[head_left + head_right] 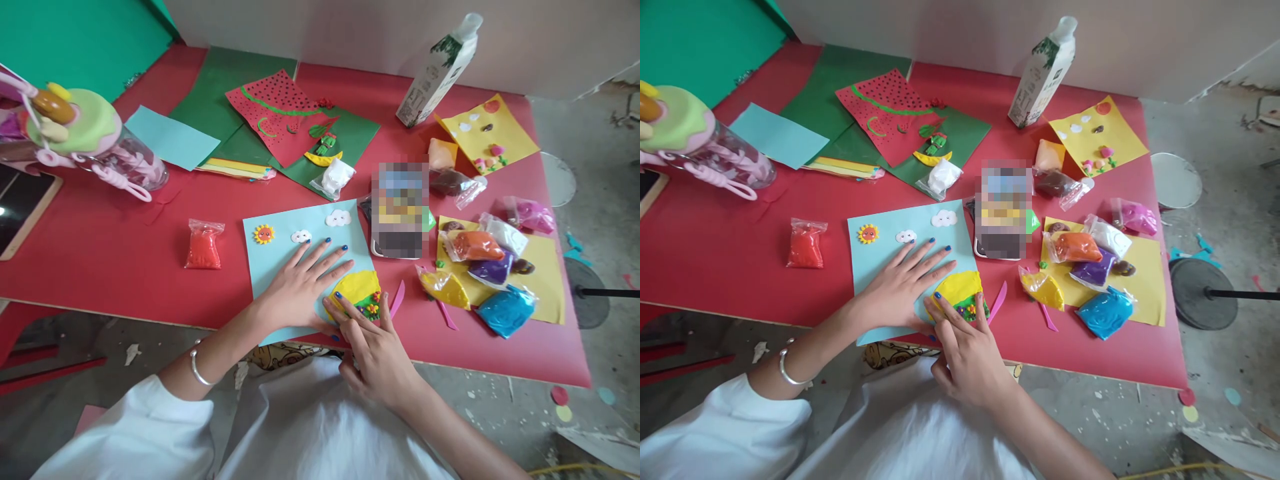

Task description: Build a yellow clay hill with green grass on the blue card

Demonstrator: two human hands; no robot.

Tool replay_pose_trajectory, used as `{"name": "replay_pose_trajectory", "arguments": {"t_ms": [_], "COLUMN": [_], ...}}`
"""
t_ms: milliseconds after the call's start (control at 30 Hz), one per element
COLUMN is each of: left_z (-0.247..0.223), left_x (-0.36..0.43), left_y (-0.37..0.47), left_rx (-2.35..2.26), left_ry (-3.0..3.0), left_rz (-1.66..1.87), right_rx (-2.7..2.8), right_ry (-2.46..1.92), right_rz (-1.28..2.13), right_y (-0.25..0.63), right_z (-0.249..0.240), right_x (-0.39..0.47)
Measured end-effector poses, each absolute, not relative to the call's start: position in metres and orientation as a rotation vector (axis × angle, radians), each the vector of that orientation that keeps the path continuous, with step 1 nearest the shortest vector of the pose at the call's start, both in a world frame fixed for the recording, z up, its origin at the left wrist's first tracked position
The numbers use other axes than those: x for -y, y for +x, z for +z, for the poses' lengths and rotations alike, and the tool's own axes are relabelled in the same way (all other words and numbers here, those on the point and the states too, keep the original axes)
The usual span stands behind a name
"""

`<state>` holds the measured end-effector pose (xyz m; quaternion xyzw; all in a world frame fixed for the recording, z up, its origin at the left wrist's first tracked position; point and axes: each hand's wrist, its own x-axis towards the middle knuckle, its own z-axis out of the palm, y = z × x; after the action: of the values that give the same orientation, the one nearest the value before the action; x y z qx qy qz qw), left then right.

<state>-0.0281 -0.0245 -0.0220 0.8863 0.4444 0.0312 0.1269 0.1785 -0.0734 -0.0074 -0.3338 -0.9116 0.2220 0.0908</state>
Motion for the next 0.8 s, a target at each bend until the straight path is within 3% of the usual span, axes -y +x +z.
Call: {"name": "replay_pose_trajectory", "arguments": {"t_ms": [433,800], "left_z": [-0.023,-0.022], "left_x": [0.024,0.023], "left_y": [-0.029,-0.031], "left_rx": [-1.274,-1.251], "left_ry": [2.602,2.609], "left_rz": [0.075,0.055], "right_rx": [2.763,2.710], "right_ry": [-0.906,-1.069], "right_rz": [0.705,0.392], "right_y": [0.178,0.188], "right_z": [-0.005,-0.004], "right_x": [0.081,0.071]}}
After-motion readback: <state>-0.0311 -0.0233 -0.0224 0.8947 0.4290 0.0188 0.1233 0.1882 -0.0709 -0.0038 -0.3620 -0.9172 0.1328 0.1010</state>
